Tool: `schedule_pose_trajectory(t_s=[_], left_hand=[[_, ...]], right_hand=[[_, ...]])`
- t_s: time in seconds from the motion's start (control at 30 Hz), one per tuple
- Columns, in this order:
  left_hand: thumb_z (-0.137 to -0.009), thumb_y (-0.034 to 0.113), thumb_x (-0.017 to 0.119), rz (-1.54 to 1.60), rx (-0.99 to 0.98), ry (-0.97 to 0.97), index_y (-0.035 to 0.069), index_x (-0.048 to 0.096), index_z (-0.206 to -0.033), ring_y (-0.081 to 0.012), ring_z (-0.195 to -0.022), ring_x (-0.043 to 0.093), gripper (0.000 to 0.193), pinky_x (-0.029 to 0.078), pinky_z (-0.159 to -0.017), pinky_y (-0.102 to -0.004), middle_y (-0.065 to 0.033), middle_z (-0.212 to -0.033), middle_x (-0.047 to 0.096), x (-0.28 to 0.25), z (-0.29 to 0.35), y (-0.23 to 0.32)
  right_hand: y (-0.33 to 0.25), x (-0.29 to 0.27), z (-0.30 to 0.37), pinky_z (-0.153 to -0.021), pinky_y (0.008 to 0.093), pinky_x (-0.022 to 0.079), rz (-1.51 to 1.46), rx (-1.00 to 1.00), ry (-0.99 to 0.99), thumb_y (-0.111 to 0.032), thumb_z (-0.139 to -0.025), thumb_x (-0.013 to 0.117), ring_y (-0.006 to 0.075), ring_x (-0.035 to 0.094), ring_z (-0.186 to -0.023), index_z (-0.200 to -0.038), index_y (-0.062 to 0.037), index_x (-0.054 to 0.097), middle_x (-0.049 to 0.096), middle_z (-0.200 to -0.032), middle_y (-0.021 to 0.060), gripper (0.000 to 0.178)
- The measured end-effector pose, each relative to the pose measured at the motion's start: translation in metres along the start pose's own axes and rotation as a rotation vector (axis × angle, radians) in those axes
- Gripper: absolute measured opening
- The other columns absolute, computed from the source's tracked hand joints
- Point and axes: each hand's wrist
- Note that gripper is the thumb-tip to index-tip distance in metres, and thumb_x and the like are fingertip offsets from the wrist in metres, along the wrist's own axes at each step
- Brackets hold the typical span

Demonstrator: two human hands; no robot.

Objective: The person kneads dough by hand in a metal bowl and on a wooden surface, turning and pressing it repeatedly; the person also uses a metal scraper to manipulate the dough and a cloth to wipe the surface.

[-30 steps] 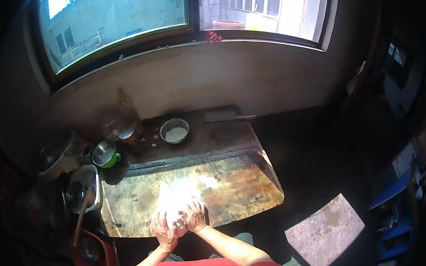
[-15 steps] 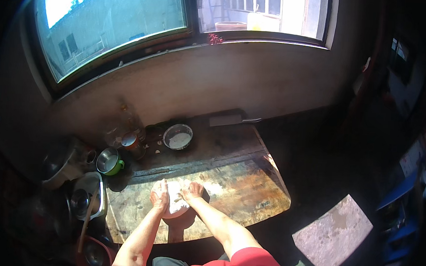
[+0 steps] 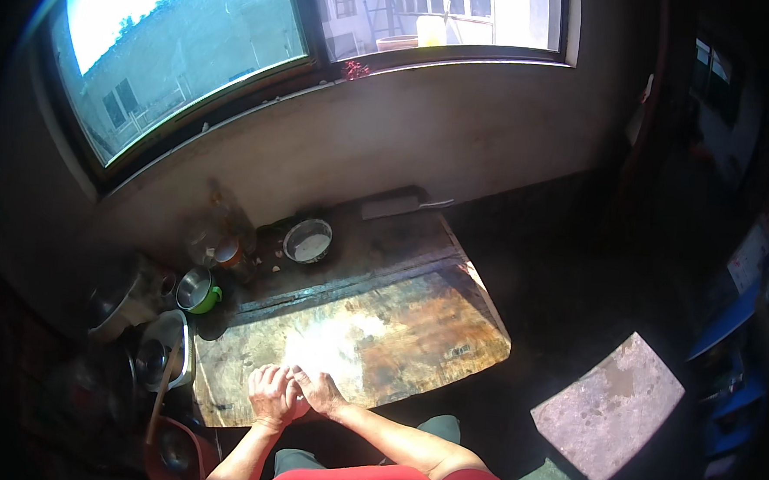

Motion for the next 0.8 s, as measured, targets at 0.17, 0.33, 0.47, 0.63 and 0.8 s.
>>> schedule_pose_trajectory(t_s=[0.17, 0.33, 0.47, 0.63, 0.8], left_hand=[[-0.072, 0.041, 0.063, -0.161, 0.05, -0.116, 0.009, 0.063, -0.105, -0.0336, -0.114, 0.047, 0.046, 0.031, -0.096, -0.0537, -0.0152, -0.119, 0.052, 0.033, 0.019, 0.012], [-0.076, 0.041, 0.061, -0.164, 0.163, -0.216, 0.008, 0.063, -0.105, -0.033, -0.112, 0.049, 0.044, 0.029, -0.1, -0.0528, -0.0154, -0.114, 0.056, 0.066, -0.024, 0.011], [-0.078, 0.04, 0.059, -0.138, 0.208, -0.277, 0.007, 0.062, -0.097, -0.0304, -0.107, 0.052, 0.038, 0.031, -0.099, -0.0504, -0.0148, -0.107, 0.058, 0.087, -0.061, 0.005], [-0.081, 0.042, 0.054, -0.115, 0.167, -0.32, 0.006, 0.062, -0.089, -0.0285, -0.105, 0.05, 0.037, 0.034, -0.095, -0.0442, -0.0134, -0.101, 0.057, 0.118, -0.096, -0.013], [-0.081, 0.042, 0.053, -0.146, 0.162, -0.229, 0.007, 0.062, -0.082, -0.026, -0.094, 0.052, 0.036, 0.037, -0.081, -0.0388, -0.0105, -0.09, 0.058, 0.147, -0.134, -0.021]], right_hand=[[0.031, -0.02, 0.022, -0.06, 0.0279, 0.05, -0.233, 0.22, 0.251, -0.03, -0.096, 0.046, 0.0144, 0.06, -0.07, -0.095, 0.0001, 0.061, 0.063, -0.079, 0.0082, 0.034], [0.048, -0.042, 0.025, -0.056, 0.0277, 0.05, 0.057, 0.234, 0.314, -0.027, -0.096, 0.045, 0.0172, 0.062, -0.067, -0.108, -0.0013, 0.058, 0.064, -0.081, 0.0098, 0.031], [0.047, -0.053, 0.02, -0.051, 0.0278, 0.05, -0.106, 0.392, 0.248, -0.025, -0.094, 0.05, 0.0154, 0.061, -0.059, -0.116, -0.0019, 0.054, 0.064, -0.076, 0.011, 0.032], [0.035, -0.061, 0.01, -0.053, 0.026, 0.05, -0.217, 0.523, 0.157, -0.026, -0.095, 0.048, 0.0146, 0.062, -0.063, -0.12, -0.0017, 0.05, 0.063, -0.083, 0.0115, 0.035], [0.048, -0.07, 0.017, -0.055, 0.0257, 0.051, -0.284, 0.5, 0.175, -0.027, -0.095, 0.048, 0.0158, 0.063, -0.07, -0.119, -0.0013, 0.049, 0.061, -0.095, 0.0119, 0.035]])
Point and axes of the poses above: each hand's wrist, its own z-axis away from the middle knuckle, its own x-axis out of the palm, y = z × x
